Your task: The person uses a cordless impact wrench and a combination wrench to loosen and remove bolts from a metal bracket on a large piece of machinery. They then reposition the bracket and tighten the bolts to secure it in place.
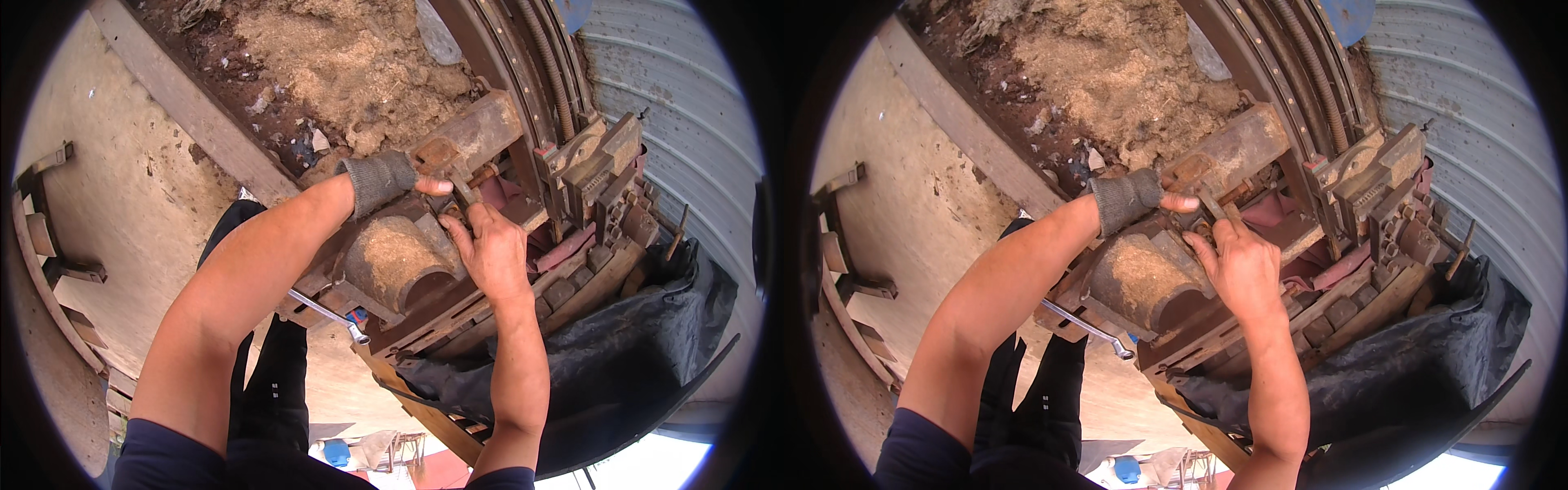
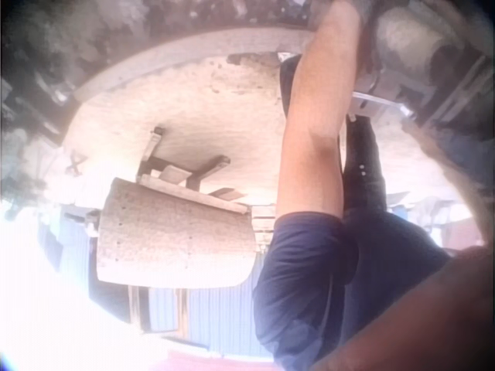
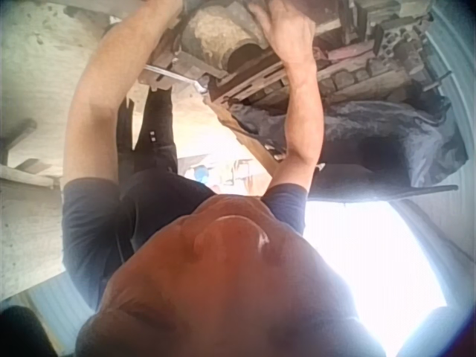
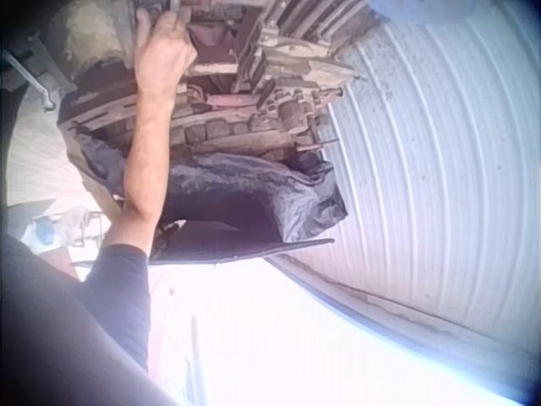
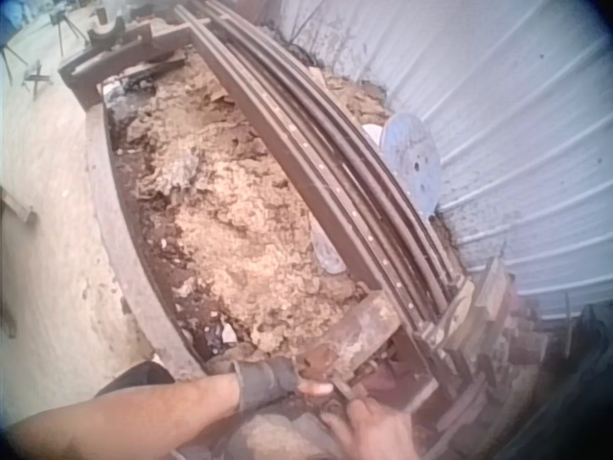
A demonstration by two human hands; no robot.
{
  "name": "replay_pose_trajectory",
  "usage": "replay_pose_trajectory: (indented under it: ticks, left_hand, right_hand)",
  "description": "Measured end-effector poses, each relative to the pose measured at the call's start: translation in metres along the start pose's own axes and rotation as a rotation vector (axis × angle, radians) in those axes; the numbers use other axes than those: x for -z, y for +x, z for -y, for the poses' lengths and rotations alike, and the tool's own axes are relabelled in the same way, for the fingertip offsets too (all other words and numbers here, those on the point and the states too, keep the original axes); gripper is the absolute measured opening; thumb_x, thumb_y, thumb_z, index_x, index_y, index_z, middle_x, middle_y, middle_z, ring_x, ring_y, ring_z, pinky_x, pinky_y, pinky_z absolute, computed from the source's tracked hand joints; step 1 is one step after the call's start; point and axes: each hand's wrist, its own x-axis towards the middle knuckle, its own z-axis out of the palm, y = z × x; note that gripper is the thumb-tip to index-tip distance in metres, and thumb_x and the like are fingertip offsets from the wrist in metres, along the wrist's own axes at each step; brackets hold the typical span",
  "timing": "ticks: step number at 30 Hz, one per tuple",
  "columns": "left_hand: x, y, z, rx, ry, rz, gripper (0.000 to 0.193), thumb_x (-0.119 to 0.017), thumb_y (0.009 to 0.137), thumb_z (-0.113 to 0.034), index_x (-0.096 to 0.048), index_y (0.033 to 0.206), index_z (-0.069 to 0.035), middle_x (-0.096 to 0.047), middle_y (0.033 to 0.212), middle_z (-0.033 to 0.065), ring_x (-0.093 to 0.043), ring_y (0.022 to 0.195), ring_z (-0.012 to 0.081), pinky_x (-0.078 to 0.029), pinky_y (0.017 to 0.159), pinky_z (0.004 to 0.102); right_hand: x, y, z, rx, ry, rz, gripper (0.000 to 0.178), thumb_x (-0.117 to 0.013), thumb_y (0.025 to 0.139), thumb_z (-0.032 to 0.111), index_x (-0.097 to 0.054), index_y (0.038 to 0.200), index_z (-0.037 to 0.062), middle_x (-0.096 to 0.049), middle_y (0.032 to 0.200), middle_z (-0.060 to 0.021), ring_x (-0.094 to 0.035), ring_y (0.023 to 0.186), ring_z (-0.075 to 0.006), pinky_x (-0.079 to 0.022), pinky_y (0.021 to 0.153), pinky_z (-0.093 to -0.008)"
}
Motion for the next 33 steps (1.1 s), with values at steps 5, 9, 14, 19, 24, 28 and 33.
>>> replay_pose_trajectory:
  ticks: [5, 9, 14, 19, 24, 28, 33]
  left_hand:
    - [-0.003, 0.0, -0.001, 0.036, -0.035, -0.006, 0.066, -0.089, 0.077, -0.036, -0.066, 0.124, 0.003, -0.069, 0.113, 0.0116, -0.064, 0.106, 0.0214, -0.048, 0.095, 0.0325]
    - [-0.003, -0.004, -0.006, 0.045, -0.03, 0.005, 0.067, -0.089, 0.076, -0.037, -0.065, 0.126, 0.002, -0.069, 0.115, 0.0113, -0.063, 0.107, 0.0204, -0.048, 0.095, 0.0322]
    - [-0.005, -0.001, -0.002, 0.009, -0.066, 0.023, 0.067, -0.089, 0.077, -0.04, -0.067, 0.125, 0.001, -0.07, 0.115, 0.0107, -0.063, 0.108, 0.0203, -0.049, 0.095, 0.0329]
    - [-0.012, -0.014, -0.021, 0.031, 0.013, -0.004, 0.064, -0.088, 0.078, -0.039, -0.067, 0.126, -0.001, -0.07, 0.116, 0.0093, -0.063, 0.108, 0.0197, -0.049, 0.095, 0.0335]
    - [-0.001, 0.001, -0.003, 0.028, 0.01, 0.0, 0.066, -0.088, 0.078, -0.038, -0.066, 0.127, 0.0, -0.07, 0.118, 0.011, -0.063, 0.109, 0.0212, -0.048, 0.097, 0.0344]
    - [-0.001, -0.002, -0.003, -0.007, -0.043, 0.04, 0.064, -0.087, 0.079, -0.037, -0.067, 0.127, 0.0, -0.07, 0.117, 0.0108, -0.063, 0.108, 0.0211, -0.048, 0.097, 0.0343]
    - [-0.004, -0.005, -0.006, 0.004, -0.016, 0.009, 0.065, -0.087, 0.078, -0.04, -0.067, 0.125, 0.001, -0.07, 0.116, 0.0108, -0.063, 0.108, 0.0207, -0.048, 0.097, 0.0335]
  right_hand:
    - [0.007, 0.002, 0.001, -0.071, 0.123, 0.052, 0.03, -0.071, 0.094, 0.023, -0.057, 0.081, -0.0006, -0.061, 0.075, -0.0209, -0.06, 0.069, -0.0452, -0.046, 0.06, -0.0484]
    - [0.0, 0.003, -0.002, -0.087, 0.043, 0.084, 0.034, -0.069, 0.096, 0.027, -0.057, 0.079, -0.0007, -0.062, 0.074, -0.0215, -0.061, 0.07, -0.0446, -0.047, 0.06, -0.0487]
    - [-0.005, 0.002, -0.002, -0.086, -0.016, 0.079, 0.037, -0.069, 0.096, 0.029, -0.057, 0.077, -0.0012, -0.062, 0.073, -0.0217, -0.061, 0.069, -0.0443, -0.047, 0.061, -0.0494]
    - [-0.001, 0.003, 0.001, -0.132, 0.02, 0.05, 0.045, -0.065, 0.096, 0.041, -0.061, 0.077, 0.0011, -0.066, 0.071, -0.0198, -0.065, 0.067, -0.0444, -0.05, 0.06, -0.0525]
    - [0.001, 0.007, 0.003, -0.222, -0.062, 0.198, 0.043, -0.064, 0.097, 0.041, -0.063, 0.082, 0.0009, -0.067, 0.077, -0.0207, -0.065, 0.072, -0.0445, -0.05, 0.063, -0.0524]
    - [0.008, 0.004, 0.005, -0.233, -0.049, 0.133, 0.042, -0.063, 0.099, 0.037, -0.06, 0.08, -0.0004, -0.065, 0.08, -0.0242, -0.062, 0.075, -0.0454, -0.048, 0.063, -0.0507]
    - [0.009, 0.001, 0.009, -0.25, 0.067, 0.034, 0.033, -0.068, 0.096, 0.03, -0.063, 0.084, 0.0002, -0.068, 0.085, -0.0206, -0.065, 0.078, -0.0436, -0.05, 0.066, -0.0493]
